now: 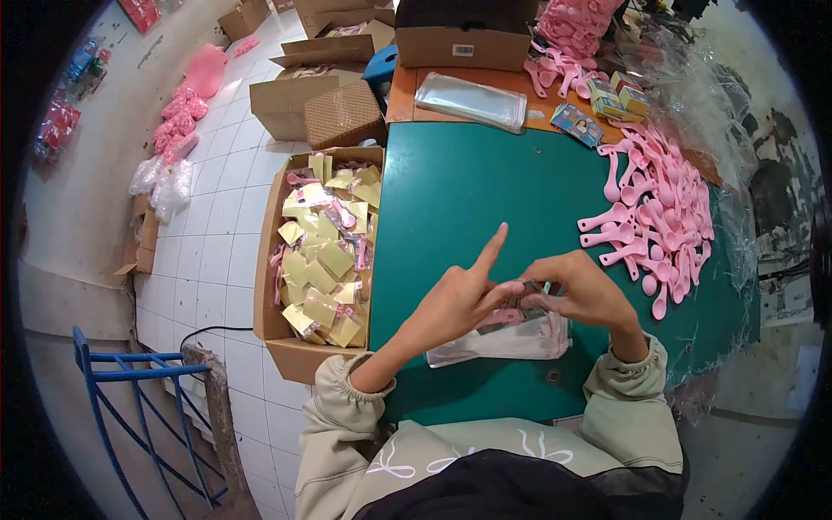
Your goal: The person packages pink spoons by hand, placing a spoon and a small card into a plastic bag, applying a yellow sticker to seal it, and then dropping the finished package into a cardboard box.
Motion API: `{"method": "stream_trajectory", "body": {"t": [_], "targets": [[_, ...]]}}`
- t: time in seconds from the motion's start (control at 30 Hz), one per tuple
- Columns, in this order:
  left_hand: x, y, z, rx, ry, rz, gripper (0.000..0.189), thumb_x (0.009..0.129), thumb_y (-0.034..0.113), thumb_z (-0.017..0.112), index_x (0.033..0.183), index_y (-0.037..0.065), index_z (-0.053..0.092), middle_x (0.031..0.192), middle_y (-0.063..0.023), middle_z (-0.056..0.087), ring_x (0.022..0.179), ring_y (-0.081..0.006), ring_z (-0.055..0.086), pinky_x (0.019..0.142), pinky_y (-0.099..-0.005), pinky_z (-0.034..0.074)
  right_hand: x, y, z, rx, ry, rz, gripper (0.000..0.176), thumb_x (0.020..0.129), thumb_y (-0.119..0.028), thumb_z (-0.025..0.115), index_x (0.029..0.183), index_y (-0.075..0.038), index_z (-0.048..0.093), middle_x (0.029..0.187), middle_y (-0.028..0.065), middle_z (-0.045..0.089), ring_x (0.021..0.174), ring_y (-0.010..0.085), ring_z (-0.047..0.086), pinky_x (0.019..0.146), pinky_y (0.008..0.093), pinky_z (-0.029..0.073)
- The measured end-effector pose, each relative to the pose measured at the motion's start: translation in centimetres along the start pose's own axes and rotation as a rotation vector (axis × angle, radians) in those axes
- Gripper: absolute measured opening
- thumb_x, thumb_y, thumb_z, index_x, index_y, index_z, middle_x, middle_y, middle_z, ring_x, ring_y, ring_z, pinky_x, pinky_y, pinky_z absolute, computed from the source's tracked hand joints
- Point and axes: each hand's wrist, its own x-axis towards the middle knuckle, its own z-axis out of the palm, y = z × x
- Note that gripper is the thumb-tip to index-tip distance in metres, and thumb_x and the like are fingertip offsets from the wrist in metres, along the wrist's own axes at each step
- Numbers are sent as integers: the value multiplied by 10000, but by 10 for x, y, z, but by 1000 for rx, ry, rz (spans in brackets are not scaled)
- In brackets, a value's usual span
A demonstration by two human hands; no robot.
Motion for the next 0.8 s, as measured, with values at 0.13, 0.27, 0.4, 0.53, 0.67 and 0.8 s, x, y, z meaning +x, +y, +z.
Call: {"method": "stream_trajectory", "body": {"t": [0.13,0.27,0.4,0.53,0.67,0.8], "targets": [[-4,-33,-11,56,-32,123,701,859,267,638,1422,97,255,780,-137,672,675,-162,640,621,-294,485,-7,12,0,-5,89,96,210,711,-81,711,733,2,520,605,36,525,547,130,502,520,268,397],[-22,-46,-27,-321,-63,72,637,859,199,646,1395,107,315,871,-92,669,772,-109,619,674,-253,489,-3,13,-8,169,89,233,190,728,-70,709,724,-20,526,611,9,525,575,89,478,528,249,379],[-28,-52,-26,-361,45,28,603,862,146,638,1380,100,333,806,-50,644,713,-71,578,638,-207,457,7,17,0,210,83,125,198,727,-86,736,738,-18,550,634,11,556,591,64,489,517,236,380],[-25,-53,-24,-327,85,0,573,876,136,620,1371,82,337,754,-9,606,647,-36,509,568,-176,392,5,20,0,294,81,103,211,726,-115,755,756,-15,572,666,23,597,624,56,525,526,229,395],[-25,-49,-24,-525,-19,96,643,864,123,638,1397,81,281,777,-11,601,661,-35,490,568,-170,367,-3,16,-8,388,92,307,191,755,-111,733,719,-22,568,674,15,588,657,75,526,575,244,412],[-23,-45,-20,-650,-32,92,743,838,100,666,1424,89,210,829,-40,624,757,-64,559,637,-180,420,-6,21,-6,488,115,263,170,776,-91,710,702,-19,574,648,2,550,614,65,493,545,231,402]]}}
